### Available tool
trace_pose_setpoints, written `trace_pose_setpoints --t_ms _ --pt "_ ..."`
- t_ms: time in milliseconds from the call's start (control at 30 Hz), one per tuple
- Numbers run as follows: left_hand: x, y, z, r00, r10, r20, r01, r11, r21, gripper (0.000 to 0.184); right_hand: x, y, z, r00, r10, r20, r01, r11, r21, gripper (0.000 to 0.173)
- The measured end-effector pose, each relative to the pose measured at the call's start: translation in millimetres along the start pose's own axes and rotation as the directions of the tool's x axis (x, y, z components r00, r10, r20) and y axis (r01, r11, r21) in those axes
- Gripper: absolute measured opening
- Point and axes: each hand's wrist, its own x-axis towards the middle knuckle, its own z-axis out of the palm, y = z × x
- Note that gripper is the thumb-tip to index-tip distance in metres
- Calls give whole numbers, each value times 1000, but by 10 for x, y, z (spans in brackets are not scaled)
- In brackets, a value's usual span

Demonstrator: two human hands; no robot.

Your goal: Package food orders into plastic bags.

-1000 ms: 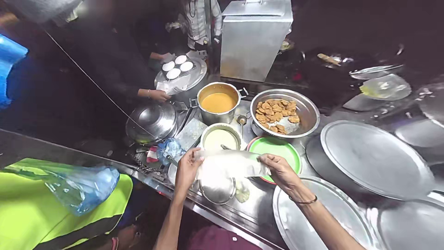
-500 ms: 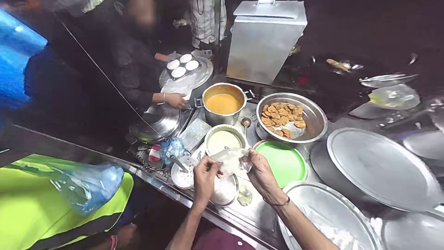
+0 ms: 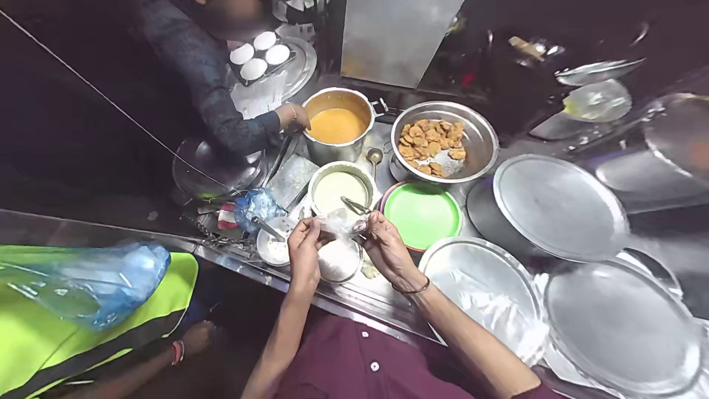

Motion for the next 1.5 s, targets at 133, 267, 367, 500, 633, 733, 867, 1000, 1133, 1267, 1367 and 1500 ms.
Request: trace_pose_setpoints --t_ms 133,267,367,500,633,733,867,1000,1133,1267,1367,1500 --pt "-24 62 73 984 -178 1 175 961 -214 22 10 52 -70 1000 10 -19 -11 1000 -21 13" --pt "-16 -3 76 982 -187 -31 172 947 -270 24 -13 12 -127 953 -176 246 277 835 -476 16" --pt "-37 -16 90 995 -97 30 100 983 -151 21 -39 -57 -104 808 -199 554 568 16 -823 16" --pt "-153 67 48 951 2 310 -39 993 113 40 232 -190 -167 923 -155 353 367 76 -927 22" --pt "-170 -20 -201 951 264 163 -311 811 497 28 987 -433 -646 985 103 136 35 661 -750 23" --pt "-90 -24 -513 904 423 57 -318 578 752 29 1963 -293 -1332 983 -24 -182 -163 342 -925 27" --pt "-52 36 -729 855 510 91 -263 277 924 29 3013 -64 -1874 862 11 -507 -502 -116 -857 38" --pt "31 -68 -851 832 546 98 -221 163 962 27 3428 235 -2265 760 62 -646 -616 -244 -749 45" --pt "83 -112 -826 823 564 67 -187 159 969 24 3516 217 -2327 755 67 -653 -618 -260 -742 48" --pt "110 -81 -831 839 535 102 -222 165 961 23 3442 52 -2197 840 -116 -530 -541 -230 -809 50" --pt "119 -86 -841 848 512 136 -267 192 944 23 3254 45 -2201 923 -122 -365 -372 -525 -765 49" --pt "137 -75 -861 833 523 179 -309 171 935 21 2949 -84 -1868 915 -76 -397 -359 -606 -710 35"
